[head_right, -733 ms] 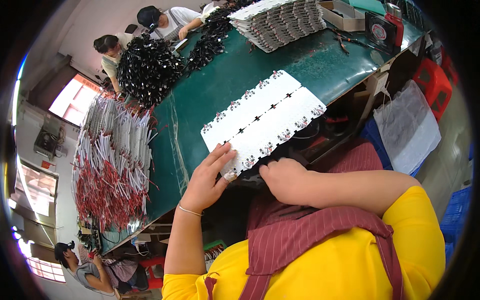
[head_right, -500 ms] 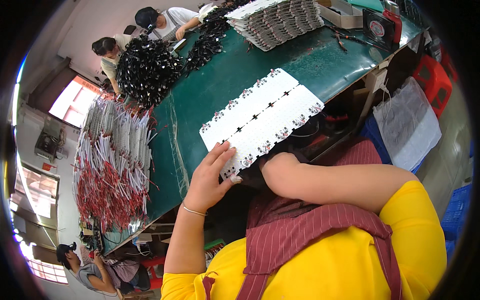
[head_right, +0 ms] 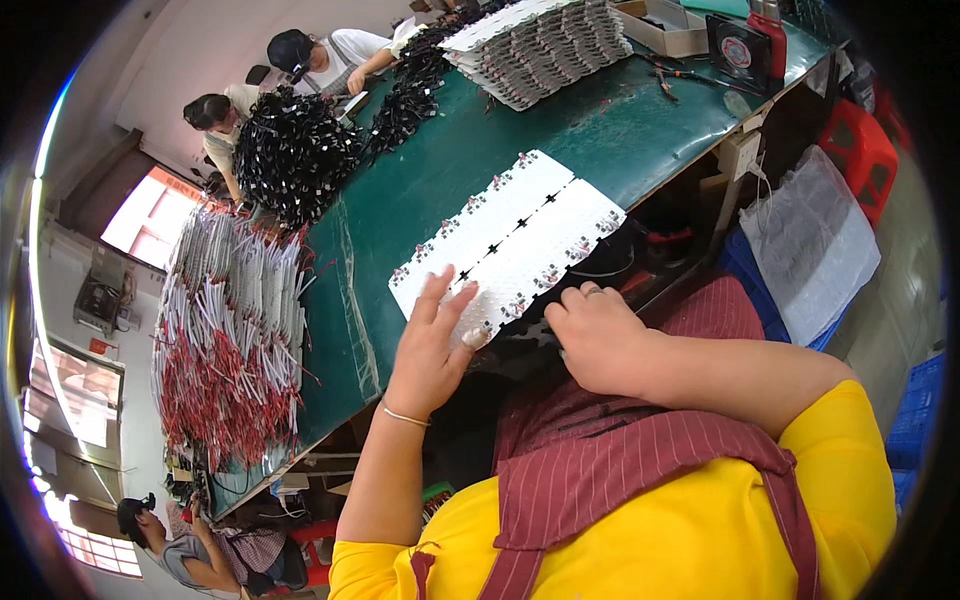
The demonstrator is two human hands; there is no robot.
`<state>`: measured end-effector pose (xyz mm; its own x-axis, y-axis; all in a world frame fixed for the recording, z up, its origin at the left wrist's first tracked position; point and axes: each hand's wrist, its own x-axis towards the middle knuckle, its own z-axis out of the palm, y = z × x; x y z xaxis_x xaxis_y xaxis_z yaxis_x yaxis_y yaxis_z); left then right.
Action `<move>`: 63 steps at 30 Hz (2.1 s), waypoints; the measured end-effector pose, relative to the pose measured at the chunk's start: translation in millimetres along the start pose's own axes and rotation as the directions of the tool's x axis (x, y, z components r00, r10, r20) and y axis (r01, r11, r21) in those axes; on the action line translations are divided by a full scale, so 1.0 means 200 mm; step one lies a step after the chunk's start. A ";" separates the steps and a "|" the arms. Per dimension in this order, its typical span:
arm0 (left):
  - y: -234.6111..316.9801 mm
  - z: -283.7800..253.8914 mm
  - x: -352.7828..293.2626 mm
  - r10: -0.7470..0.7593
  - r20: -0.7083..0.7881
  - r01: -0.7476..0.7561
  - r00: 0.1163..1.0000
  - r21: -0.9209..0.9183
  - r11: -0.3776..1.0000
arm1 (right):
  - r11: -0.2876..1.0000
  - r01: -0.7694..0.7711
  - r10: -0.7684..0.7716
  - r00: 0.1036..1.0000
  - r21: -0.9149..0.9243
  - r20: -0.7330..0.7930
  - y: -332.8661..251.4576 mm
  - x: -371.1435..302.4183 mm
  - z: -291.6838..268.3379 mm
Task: The person inserts wires into LED panel boards by hand, trims the wire ends using pliers, and stacks the assembled LED panels onto a pile.
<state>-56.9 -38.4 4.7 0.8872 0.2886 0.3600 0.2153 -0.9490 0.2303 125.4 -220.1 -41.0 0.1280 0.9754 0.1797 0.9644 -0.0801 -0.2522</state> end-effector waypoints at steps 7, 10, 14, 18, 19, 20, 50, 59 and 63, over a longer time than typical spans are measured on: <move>-0.02 0.03 0.02 -0.084 0.152 0.084 0.985 0.004 0.996 | 0.999 -0.048 0.044 0.901 -0.001 0.432 0.08 -0.05 0.18; -0.02 0.03 0.02 -0.075 0.155 0.076 0.985 -0.003 0.997 | 0.997 -0.074 0.078 0.987 -0.027 0.144 0.08 -0.10 0.19; -0.01 0.01 0.02 -0.090 0.179 0.086 0.980 0.029 0.996 | 0.996 0.080 -0.068 0.964 0.035 -0.257 0.03 -0.05 0.05; -0.01 0.01 0.03 -0.102 0.176 0.101 0.979 0.010 0.995 | 0.993 0.115 -0.115 0.992 -0.010 0.057 0.02 0.03 0.03; -0.01 0.01 0.03 -0.101 0.176 0.100 0.979 0.012 0.995 | 0.993 0.115 -0.114 0.992 -0.009 0.055 0.02 0.04 0.03; -0.01 0.01 0.04 -0.095 0.164 0.097 0.982 -0.004 0.995 | 0.998 0.066 -0.063 0.988 -0.016 0.144 0.01 0.04 0.03; 0.04 0.08 0.13 -0.045 0.122 0.052 0.991 -0.053 0.997 | 0.996 -0.080 0.070 0.980 0.049 0.184 0.15 -0.17 0.16; 0.05 0.06 0.14 -0.081 0.142 0.089 0.987 -0.051 0.995 | 0.997 0.048 -0.047 0.999 0.068 -0.020 0.09 -0.02 0.00; 0.03 0.07 0.11 -0.073 0.119 0.079 0.990 -0.046 0.996 | 1.000 -0.023 0.023 0.994 0.003 0.109 0.07 0.00 0.06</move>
<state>-29.4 -39.9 1.8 0.9112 0.3403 0.2323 0.2660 -0.9164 0.2990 136.6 -217.6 -56.8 0.1238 0.9899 0.0695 0.9605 -0.1019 -0.2591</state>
